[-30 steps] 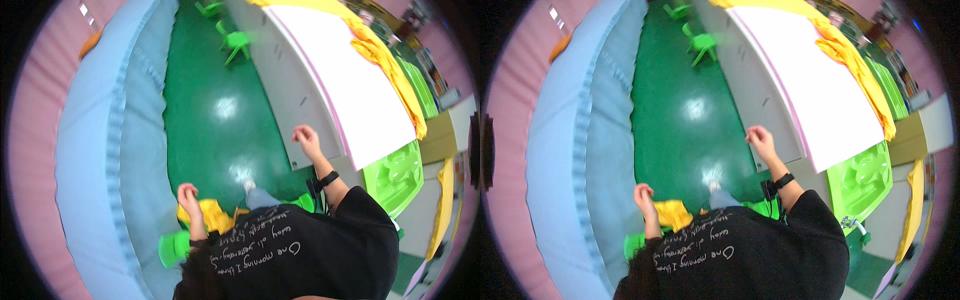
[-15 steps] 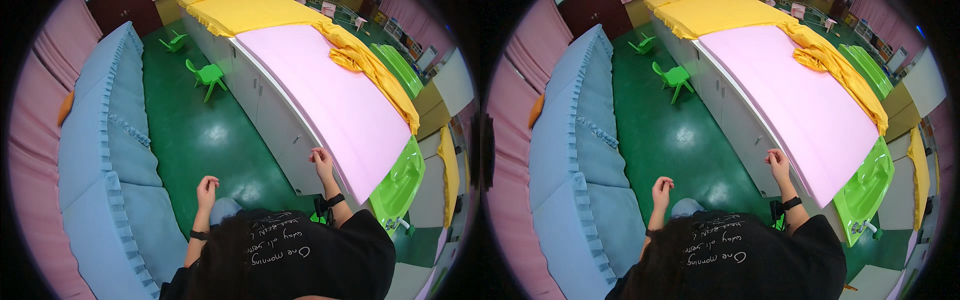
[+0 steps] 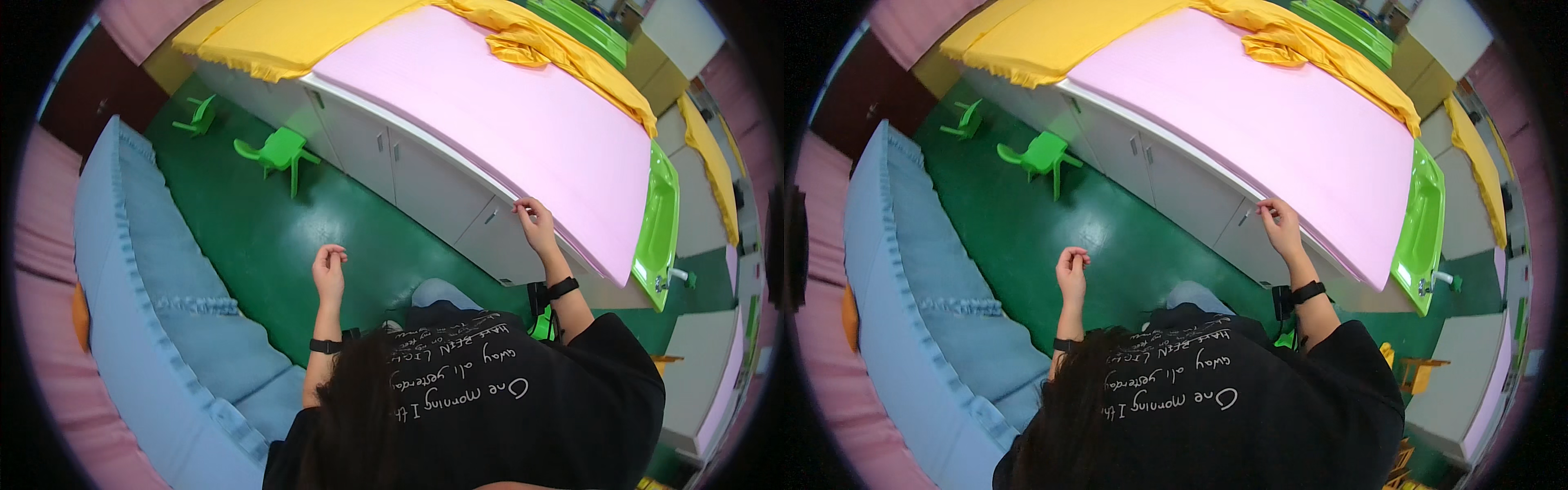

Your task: The person spreads a yellow fitted sheet over a mattress on a small bed, smoothing the fabric and tucking the edges under the mattress. They pick up another yellow sheet from the floor and repeat the process on a second bed.

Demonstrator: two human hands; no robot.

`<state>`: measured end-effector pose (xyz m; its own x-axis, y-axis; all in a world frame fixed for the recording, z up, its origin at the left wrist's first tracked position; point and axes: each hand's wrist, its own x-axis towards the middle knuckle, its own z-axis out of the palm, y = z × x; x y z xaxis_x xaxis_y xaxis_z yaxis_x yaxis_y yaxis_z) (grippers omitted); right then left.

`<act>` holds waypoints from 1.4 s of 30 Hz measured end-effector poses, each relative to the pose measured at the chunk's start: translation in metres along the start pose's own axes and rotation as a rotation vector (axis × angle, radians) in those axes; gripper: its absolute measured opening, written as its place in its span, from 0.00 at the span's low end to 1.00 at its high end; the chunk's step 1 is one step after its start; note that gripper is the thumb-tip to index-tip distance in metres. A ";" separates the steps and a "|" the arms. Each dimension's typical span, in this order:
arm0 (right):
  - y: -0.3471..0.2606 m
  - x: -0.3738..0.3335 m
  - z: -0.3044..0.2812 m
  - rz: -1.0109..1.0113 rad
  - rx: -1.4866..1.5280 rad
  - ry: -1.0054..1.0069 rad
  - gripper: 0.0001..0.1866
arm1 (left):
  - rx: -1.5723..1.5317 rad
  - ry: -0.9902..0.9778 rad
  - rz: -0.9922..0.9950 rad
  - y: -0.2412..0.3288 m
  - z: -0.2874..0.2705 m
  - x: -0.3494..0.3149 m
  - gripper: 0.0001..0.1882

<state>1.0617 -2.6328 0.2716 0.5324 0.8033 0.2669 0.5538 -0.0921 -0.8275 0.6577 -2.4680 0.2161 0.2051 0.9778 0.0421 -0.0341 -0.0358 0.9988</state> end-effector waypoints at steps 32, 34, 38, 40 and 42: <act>0.052 0.150 0.012 0.404 -0.817 0.207 0.25 | 0.886 -0.931 0.692 -0.020 0.645 0.545 0.15; 0.050 0.151 0.012 0.419 -0.837 0.243 0.25 | 1.022 -0.867 0.605 -0.028 0.657 0.538 0.18; 0.050 0.152 0.012 0.429 -0.845 0.246 0.24 | 0.887 -0.849 0.594 -0.029 0.662 0.551 0.17; 0.051 0.152 0.015 0.430 -0.859 0.246 0.24 | 0.793 -0.829 0.642 -0.023 0.650 0.560 0.15; 0.052 0.152 0.014 0.424 -0.852 0.249 0.24 | 0.701 -0.793 0.681 -0.012 0.633 0.568 0.13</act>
<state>1.1627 -2.5074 0.2622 0.8594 0.4673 0.2077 0.5096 -0.8165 -0.2715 1.3937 -2.0430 0.2445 0.8885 0.3342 0.3145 0.1123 -0.8227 0.5572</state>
